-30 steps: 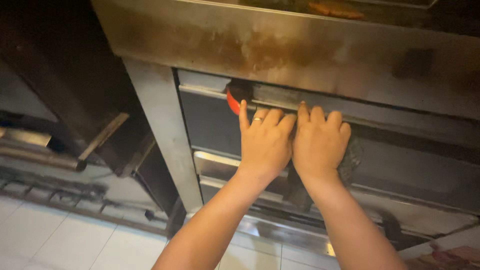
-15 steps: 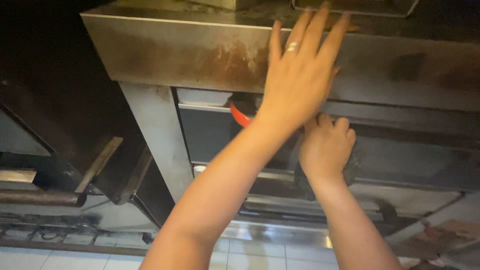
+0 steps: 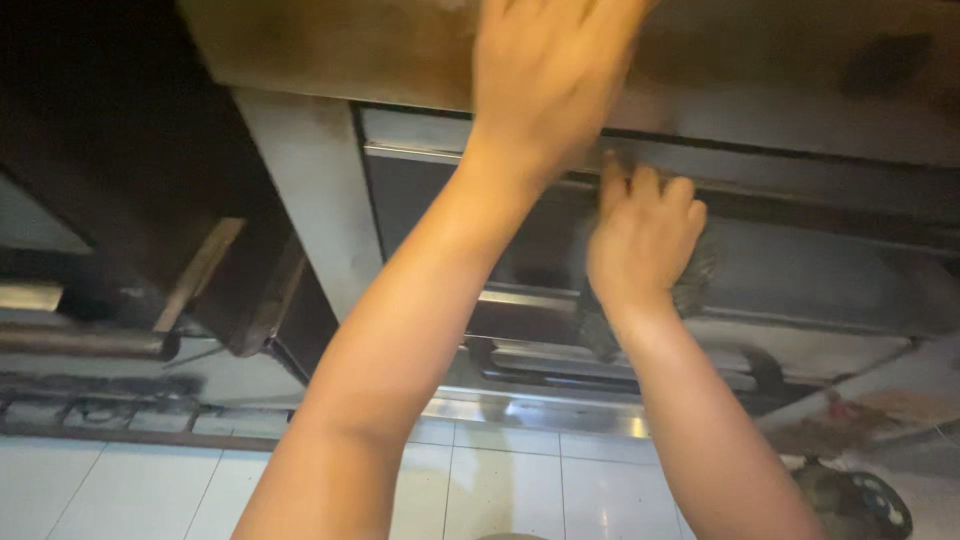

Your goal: The person scrubs the front panel and handle of a stainless steel oven with a dark cloth, then uses a red scraper to remove residue from the door frame. The person removes a metal oven rack and places it on the floor.

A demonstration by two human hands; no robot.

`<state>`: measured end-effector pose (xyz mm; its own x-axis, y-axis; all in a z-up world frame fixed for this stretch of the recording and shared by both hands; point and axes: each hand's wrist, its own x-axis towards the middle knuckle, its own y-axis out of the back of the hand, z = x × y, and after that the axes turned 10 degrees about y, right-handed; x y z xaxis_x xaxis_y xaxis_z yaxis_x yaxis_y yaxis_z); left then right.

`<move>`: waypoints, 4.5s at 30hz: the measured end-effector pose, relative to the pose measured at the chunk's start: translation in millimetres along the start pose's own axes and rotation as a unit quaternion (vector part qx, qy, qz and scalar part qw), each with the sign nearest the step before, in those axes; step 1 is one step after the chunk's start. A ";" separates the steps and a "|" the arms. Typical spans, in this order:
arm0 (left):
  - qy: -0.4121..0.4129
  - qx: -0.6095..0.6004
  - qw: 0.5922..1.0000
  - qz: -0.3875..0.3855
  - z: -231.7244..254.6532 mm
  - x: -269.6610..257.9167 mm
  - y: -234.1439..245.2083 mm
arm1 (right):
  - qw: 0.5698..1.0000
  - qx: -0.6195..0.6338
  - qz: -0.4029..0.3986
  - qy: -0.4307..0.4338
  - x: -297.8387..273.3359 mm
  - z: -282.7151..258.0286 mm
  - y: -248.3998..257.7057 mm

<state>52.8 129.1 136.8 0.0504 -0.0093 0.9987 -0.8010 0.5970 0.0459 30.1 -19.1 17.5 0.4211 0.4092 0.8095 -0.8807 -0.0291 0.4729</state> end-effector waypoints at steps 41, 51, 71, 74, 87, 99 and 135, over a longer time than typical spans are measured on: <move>0.355 0.186 0.912 -0.080 -120.5 -277.4 96.2 | 0.991 0.064 0.109 0.050 -16.8 -106.9 -36.9; 0.350 0.118 0.927 -0.064 -119.7 -268.1 95.7 | 0.986 0.067 0.143 0.045 -38.1 -117.1 -24.7; 0.426 0.066 0.896 -0.108 -128.0 -305.2 95.7 | 0.984 0.081 0.146 0.058 -56.6 -118.7 -15.4; 0.431 0.078 0.893 -0.105 -126.5 -316.0 93.0 | 0.984 0.072 0.146 0.066 -63.9 -119.3 -11.6; 0.432 0.081 0.887 -0.138 -133.4 -313.3 92.4 | 0.975 0.068 0.195 0.079 -36.4 -110.2 -35.9; 0.433 0.034 0.896 -0.092 -124.5 -316.9 90.8 | 0.973 0.108 0.191 0.068 21.1 -89.5 -72.9; 0.554 0.099 0.823 -0.081 -142.6 -304.3 75.3 | 0.974 0.137 0.158 0.083 19.9 -88.7 -63.7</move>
<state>62.2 291.2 -166.9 0.5909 0.7261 0.3515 -0.8063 0.5168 0.2878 75.4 71.8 -27.4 0.0780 0.4816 0.8729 -0.8596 -0.4109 0.3036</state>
